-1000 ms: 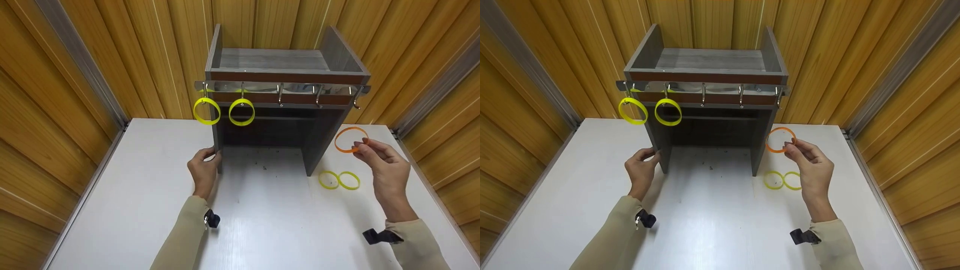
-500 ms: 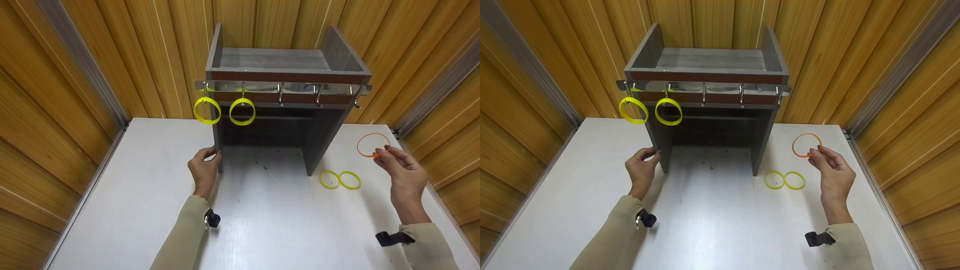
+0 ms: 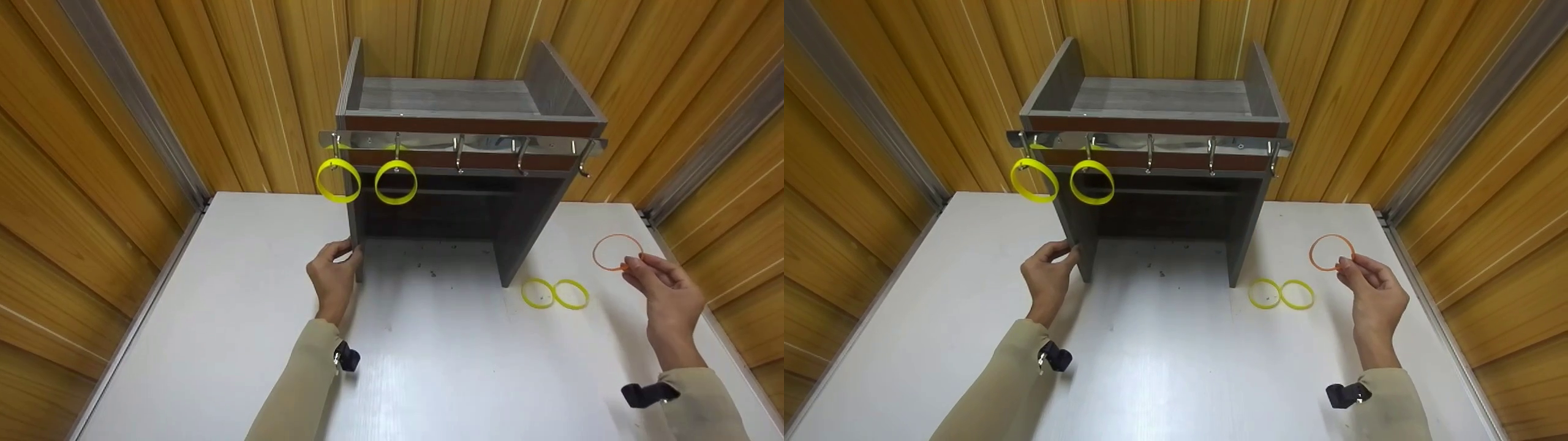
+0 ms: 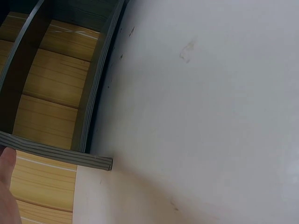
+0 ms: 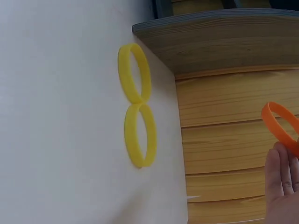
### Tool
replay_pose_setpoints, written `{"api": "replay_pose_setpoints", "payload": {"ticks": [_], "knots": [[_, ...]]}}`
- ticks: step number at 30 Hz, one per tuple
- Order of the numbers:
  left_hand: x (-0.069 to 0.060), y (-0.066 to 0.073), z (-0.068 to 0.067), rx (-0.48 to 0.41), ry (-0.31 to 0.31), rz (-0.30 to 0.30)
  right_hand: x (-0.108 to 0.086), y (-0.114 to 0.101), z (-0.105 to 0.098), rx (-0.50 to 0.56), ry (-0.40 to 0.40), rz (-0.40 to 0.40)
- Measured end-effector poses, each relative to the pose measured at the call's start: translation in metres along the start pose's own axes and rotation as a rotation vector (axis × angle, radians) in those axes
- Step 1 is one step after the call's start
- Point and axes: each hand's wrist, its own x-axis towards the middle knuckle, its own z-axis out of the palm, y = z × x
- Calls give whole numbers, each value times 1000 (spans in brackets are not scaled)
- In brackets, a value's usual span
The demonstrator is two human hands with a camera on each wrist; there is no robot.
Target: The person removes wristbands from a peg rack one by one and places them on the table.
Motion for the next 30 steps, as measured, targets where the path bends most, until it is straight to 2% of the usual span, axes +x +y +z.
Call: {"api": "replay_pose_setpoints", "payload": {"ticks": [6,18,25,30], "knots": [[0,-2,0,-6,10,16,5,10,-13,-39,42,11],[0,-2,0,-18,12,27,10,23,-35,-86,77,89],[-1,-1,0,-14,-5,-5,11,31,-44,-138,85,109],[-1,-1,0,-7,-5,-1,11,36,-52,-201,78,149]]}}
